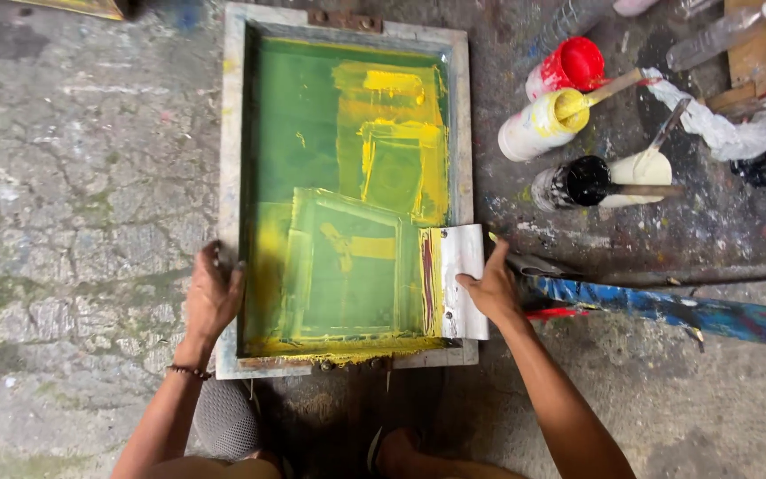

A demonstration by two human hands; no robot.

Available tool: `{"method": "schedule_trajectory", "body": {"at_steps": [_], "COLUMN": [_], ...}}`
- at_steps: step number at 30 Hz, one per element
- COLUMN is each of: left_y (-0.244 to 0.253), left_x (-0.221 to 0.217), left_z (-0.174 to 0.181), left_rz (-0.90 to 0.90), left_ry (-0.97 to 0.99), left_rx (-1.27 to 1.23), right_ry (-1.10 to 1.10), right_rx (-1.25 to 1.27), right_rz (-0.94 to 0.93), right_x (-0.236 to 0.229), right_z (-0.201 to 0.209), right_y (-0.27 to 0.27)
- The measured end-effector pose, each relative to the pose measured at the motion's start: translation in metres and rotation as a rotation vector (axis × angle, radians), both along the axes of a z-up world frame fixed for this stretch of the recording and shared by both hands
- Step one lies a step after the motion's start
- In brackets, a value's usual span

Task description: The person pours yellow paint onto a green screen and then cleans a metal squeegee using a cloth and water. They wipe the squeegee repeatedly to remove paint residue and then handle a patterned cloth.

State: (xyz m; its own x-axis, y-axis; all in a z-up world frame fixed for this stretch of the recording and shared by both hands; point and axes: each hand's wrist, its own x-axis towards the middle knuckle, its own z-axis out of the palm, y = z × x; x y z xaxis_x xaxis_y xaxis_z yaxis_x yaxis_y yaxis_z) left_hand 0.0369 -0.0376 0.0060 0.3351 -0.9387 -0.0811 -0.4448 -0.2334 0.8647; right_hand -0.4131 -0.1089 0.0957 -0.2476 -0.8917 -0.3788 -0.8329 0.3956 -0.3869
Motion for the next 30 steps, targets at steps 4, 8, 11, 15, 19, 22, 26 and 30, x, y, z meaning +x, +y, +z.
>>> {"method": "schedule_trajectory", "body": {"at_steps": [4, 8, 11, 15, 19, 22, 26, 30], "left_y": [-0.009, -0.016, -0.022, -0.02, -0.005, 0.006, 0.031, 0.061], "left_x": [0.008, 0.029, 0.029, 0.015, -0.002, 0.005, 0.001, 0.006], "left_z": [-0.026, -0.086, -0.108, -0.086, 0.011, 0.029, 0.052, 0.076], "left_rz": [0.018, 0.018, 0.023, 0.077, 0.147, 0.168, 0.218, 0.326], "left_ry": [0.044, 0.116, 0.125, 0.195, 0.247, 0.268, 0.323, 0.385], "left_rx": [0.111, 0.271, 0.3, 0.295, 0.177, 0.11, -0.025, -0.18], "right_ry": [-0.146, -0.549, -0.724, -0.81, -0.77, -0.837, -0.735, -0.748], "right_rx": [-0.073, -0.27, -0.368, -0.424, -0.435, -0.51, -0.649, -0.833], "right_rz": [-0.044, -0.123, -0.202, -0.313, -0.334, -0.357, -0.282, -0.02], "right_x": [-0.003, -0.008, -0.007, -0.006, -0.021, -0.007, 0.013, 0.054], "right_z": [0.0, -0.009, -0.018, -0.046, -0.071, -0.062, -0.021, 0.028], "right_y": [0.001, 0.011, 0.016, 0.021, 0.018, 0.018, 0.017, 0.003]}}
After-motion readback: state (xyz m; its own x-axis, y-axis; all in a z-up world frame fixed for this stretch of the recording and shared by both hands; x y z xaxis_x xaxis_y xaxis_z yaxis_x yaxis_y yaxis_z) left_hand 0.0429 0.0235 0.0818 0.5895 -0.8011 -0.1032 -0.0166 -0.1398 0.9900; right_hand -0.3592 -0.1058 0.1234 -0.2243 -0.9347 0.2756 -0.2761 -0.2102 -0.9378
